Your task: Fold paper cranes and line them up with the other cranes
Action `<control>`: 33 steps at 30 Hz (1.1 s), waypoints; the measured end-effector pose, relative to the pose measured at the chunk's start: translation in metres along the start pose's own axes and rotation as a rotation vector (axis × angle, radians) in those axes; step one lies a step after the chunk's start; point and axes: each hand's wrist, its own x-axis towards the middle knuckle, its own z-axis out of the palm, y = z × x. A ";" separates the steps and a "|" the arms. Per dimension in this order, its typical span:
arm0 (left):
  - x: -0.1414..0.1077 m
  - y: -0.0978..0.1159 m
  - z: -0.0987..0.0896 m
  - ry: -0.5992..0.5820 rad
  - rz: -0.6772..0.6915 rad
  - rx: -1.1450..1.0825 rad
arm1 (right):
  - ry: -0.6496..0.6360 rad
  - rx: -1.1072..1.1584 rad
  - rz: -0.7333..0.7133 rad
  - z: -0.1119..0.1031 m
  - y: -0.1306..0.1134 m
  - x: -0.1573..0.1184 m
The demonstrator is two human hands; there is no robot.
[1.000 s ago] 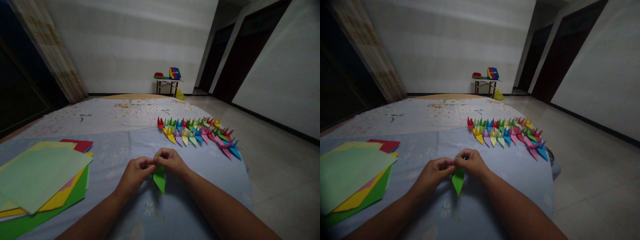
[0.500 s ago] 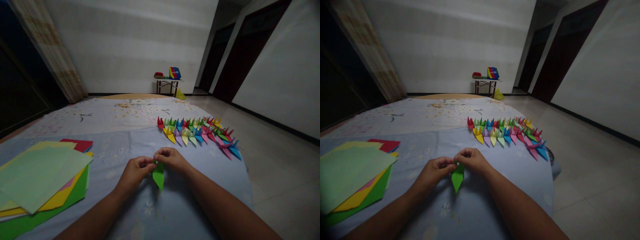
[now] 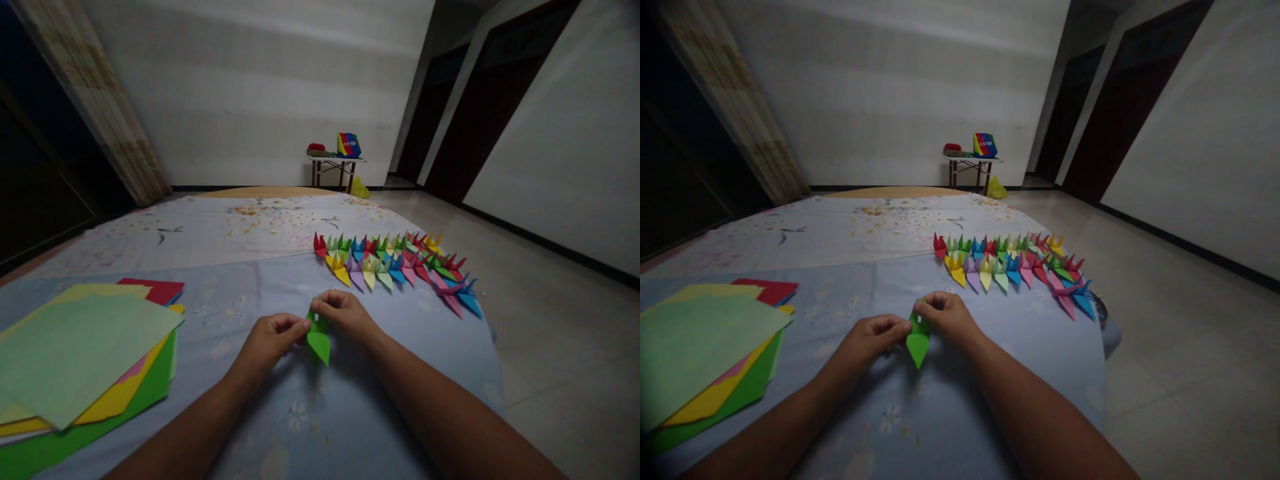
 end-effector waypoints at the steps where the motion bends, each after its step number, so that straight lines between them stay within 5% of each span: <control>1: 0.000 0.000 0.000 -0.004 0.002 0.001 | -0.001 0.000 0.001 0.000 0.001 0.000; 33: 0.003 -0.006 -0.007 -0.112 -0.005 -0.067 | -0.012 0.014 0.016 0.000 0.000 -0.001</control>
